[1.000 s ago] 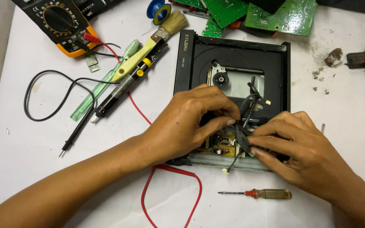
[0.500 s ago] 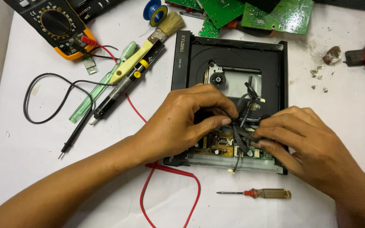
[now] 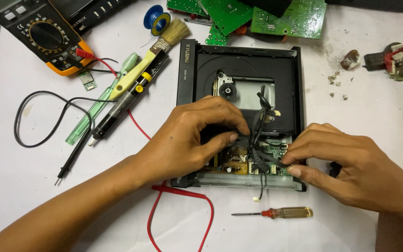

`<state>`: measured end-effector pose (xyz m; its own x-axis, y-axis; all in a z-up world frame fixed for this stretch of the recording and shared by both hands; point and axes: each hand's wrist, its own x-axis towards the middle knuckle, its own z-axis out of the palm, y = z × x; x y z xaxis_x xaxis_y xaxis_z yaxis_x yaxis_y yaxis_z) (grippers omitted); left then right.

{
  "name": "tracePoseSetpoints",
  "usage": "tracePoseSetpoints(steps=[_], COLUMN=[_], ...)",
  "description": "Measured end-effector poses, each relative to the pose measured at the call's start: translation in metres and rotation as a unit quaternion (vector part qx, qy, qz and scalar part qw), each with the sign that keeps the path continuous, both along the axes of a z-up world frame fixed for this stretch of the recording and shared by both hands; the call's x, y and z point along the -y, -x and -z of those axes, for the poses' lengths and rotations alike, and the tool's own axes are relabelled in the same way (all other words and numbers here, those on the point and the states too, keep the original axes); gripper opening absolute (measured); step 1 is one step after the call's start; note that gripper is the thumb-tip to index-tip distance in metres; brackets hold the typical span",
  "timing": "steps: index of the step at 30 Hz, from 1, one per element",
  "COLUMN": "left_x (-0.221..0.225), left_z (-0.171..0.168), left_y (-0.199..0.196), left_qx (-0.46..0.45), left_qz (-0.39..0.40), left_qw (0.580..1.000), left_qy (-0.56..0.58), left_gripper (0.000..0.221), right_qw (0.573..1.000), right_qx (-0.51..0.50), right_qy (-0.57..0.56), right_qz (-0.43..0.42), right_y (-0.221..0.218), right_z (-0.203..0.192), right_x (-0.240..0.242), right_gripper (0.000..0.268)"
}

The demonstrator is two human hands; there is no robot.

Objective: Repairing or assembling the internal components of a DVD player, including wiring and circuit boards.

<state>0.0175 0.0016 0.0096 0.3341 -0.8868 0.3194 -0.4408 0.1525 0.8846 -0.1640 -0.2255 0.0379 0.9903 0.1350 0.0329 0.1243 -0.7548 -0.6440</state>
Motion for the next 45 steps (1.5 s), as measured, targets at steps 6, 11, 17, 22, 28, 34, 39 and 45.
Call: tracePoseSetpoints(steps=[6,11,17,22,28,34,39,45], left_x=[-0.001,-0.001,-0.001,-0.001,-0.004,-0.005,-0.004,-0.004], left_z=[-0.002,-0.001,0.000,0.000,0.002,0.010,0.002,-0.003], left_y=[0.000,0.001,0.000,0.002,0.010,0.022,0.019,0.011], left_qx=[0.006,0.004,0.020,0.027,0.129,0.380,0.359,0.290], left_qz=[-0.002,-0.012,-0.005,-0.004,0.027,0.090,0.127,0.159], left_qw=[1.000,1.000,1.000,1.000,0.990,0.918,0.923,0.943], left_qy=[0.003,0.000,-0.004,0.002,0.039,0.069,0.054,0.034], left_gripper=[0.011,0.014,0.013,0.015,0.020,0.030,0.014,0.015], right_qw=[0.998,0.993,0.997,0.996,0.993,0.990,0.995,0.995], right_qx=[0.051,0.063,-0.001,0.025,0.022,0.055,0.014,0.024], right_qy=[0.032,0.099,0.056,0.075,0.106,0.120,0.092,0.091], right_qz=[-0.028,-0.014,-0.047,-0.042,-0.050,-0.057,-0.034,-0.018], right_y=[-0.004,0.003,0.010,0.003,0.005,0.006,0.000,-0.002], right_z=[0.001,0.001,-0.002,0.005,0.003,0.006,0.009,0.016], right_x=[-0.004,0.001,0.008,0.002,-0.001,-0.008,-0.009,-0.011], right_gripper=[0.013,0.018,0.019,0.015,0.015,0.026,0.017,0.023])
